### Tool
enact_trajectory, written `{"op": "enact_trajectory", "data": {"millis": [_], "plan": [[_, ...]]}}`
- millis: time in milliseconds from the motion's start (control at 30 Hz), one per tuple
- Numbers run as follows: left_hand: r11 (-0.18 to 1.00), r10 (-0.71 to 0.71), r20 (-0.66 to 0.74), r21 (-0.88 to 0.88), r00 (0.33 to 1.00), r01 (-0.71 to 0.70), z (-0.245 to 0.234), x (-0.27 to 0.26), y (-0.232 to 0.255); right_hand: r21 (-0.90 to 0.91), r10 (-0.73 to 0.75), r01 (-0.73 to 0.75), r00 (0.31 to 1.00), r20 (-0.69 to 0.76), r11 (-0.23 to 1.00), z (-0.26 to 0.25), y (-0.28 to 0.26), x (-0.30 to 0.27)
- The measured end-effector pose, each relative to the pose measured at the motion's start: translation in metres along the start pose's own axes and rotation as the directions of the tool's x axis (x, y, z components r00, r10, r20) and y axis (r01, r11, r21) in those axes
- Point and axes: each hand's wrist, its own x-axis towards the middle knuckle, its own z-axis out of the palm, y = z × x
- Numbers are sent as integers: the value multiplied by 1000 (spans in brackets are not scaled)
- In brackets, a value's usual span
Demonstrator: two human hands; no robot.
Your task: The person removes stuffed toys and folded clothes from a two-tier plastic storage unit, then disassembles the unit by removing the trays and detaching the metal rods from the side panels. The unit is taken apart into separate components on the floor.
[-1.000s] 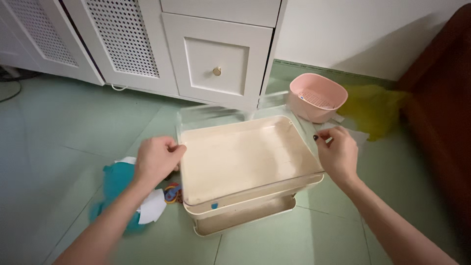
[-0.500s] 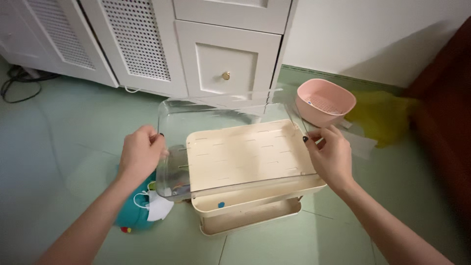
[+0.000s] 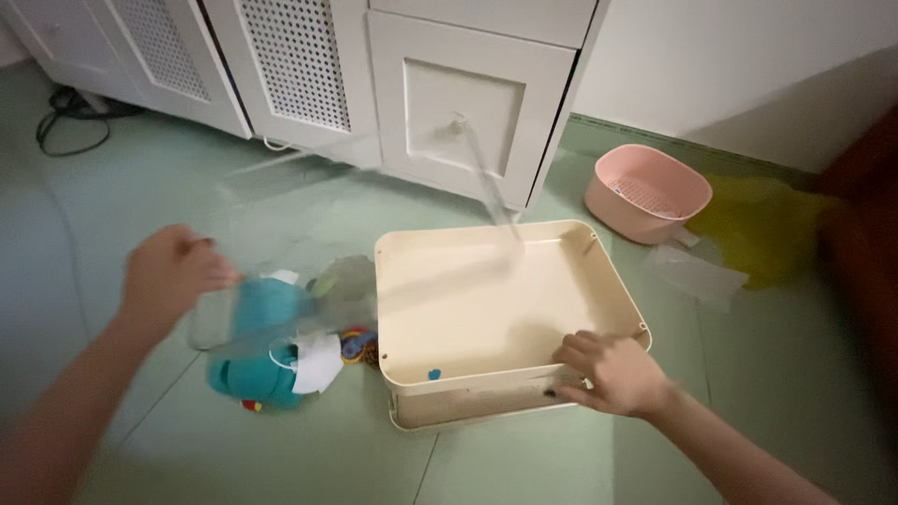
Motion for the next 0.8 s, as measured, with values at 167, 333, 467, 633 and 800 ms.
{"op": "enact_trajectory", "data": {"millis": [167, 333, 467, 633, 800], "plan": [[962, -146, -114, 214, 983, 168, -42, -32, -51, -79, 85, -94, 991, -102, 992, 16, 2, 0], [967, -211, -179, 105, 961, 232, -75, -74, -104, -195, 172, -197, 975, -140, 961, 28, 16, 10], [873, -393, -126, 260, 911, 413, -97, -121, -154, -231, 239, -272, 958, -160, 934, 32, 36, 18], [885, -424, -83, 174, 902, 432, -105, -169, -196, -236, 201, -245, 960, -195, 940, 31, 58, 24], [766, -501, -12, 459, 865, 450, -75, -199, -185, -255, 207, -268, 948, -242, 929, 31, 57, 26]]}}
